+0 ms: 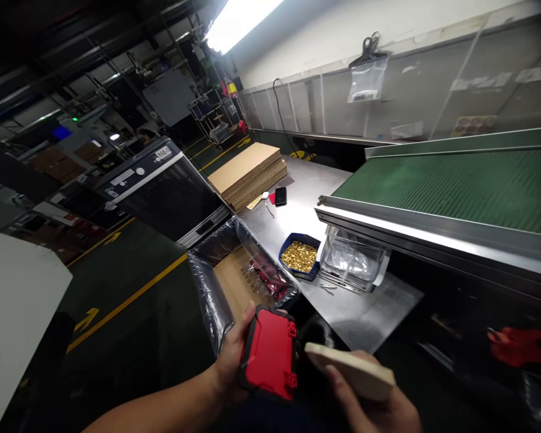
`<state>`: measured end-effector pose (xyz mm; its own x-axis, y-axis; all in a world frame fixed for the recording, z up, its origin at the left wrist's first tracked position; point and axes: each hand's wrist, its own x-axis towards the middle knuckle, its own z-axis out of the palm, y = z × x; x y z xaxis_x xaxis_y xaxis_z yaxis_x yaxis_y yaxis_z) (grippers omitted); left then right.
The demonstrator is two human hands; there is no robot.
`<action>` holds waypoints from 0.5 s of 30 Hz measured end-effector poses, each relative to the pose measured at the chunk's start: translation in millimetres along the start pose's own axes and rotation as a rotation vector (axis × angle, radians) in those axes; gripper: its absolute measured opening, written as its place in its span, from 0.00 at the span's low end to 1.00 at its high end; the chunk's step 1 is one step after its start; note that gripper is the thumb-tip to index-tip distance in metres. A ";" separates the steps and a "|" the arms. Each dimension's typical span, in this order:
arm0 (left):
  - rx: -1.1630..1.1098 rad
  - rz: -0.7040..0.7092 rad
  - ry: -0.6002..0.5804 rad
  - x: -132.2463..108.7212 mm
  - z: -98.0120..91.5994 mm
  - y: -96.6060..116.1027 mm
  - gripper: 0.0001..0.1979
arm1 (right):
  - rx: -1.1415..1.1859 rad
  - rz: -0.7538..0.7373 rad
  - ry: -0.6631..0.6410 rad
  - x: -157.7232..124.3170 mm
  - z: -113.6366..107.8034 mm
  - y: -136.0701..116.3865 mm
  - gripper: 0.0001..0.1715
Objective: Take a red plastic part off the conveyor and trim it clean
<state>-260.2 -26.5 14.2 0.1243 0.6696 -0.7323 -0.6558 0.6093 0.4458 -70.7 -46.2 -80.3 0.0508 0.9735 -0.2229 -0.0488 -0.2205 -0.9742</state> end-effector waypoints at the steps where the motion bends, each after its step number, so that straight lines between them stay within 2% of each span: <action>1: 0.000 -0.004 -0.031 -0.4 0.2 2.5 0.31 | -0.032 0.173 0.051 6.8 -3.8 13.2 0.32; 2: 0.004 -0.003 -0.065 -0.4 -0.3 4.5 0.33 | -0.072 0.293 0.058 16.3 -6.4 28.0 0.38; 3: 0.008 0.006 -0.097 0.0 -1.4 5.8 0.34 | -0.126 0.334 0.085 28.1 -7.7 43.7 0.41; 5: 0.014 0.018 -0.160 2.4 -5.3 7.4 0.35 | -0.306 0.400 0.135 56.5 -8.6 75.7 0.42; 9: 0.027 0.018 -0.304 12.2 -13.7 13.7 0.36 | -0.495 0.511 0.200 107.7 -15.3 127.4 0.40; 12: 0.067 0.030 -0.368 20.8 -15.7 25.3 0.36 | -0.628 0.516 0.167 125.6 -26.1 148.8 0.38; 15: 0.128 0.076 -0.398 30.0 -13.6 40.9 0.36 | -0.755 0.496 0.185 130.3 -34.1 155.9 0.38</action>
<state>-293.4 12.8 3.4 0.3735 0.8114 -0.4496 -0.5796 0.5825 0.5698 -37.7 44.2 -262.5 0.3603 0.7458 -0.5603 0.5527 -0.6545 -0.5158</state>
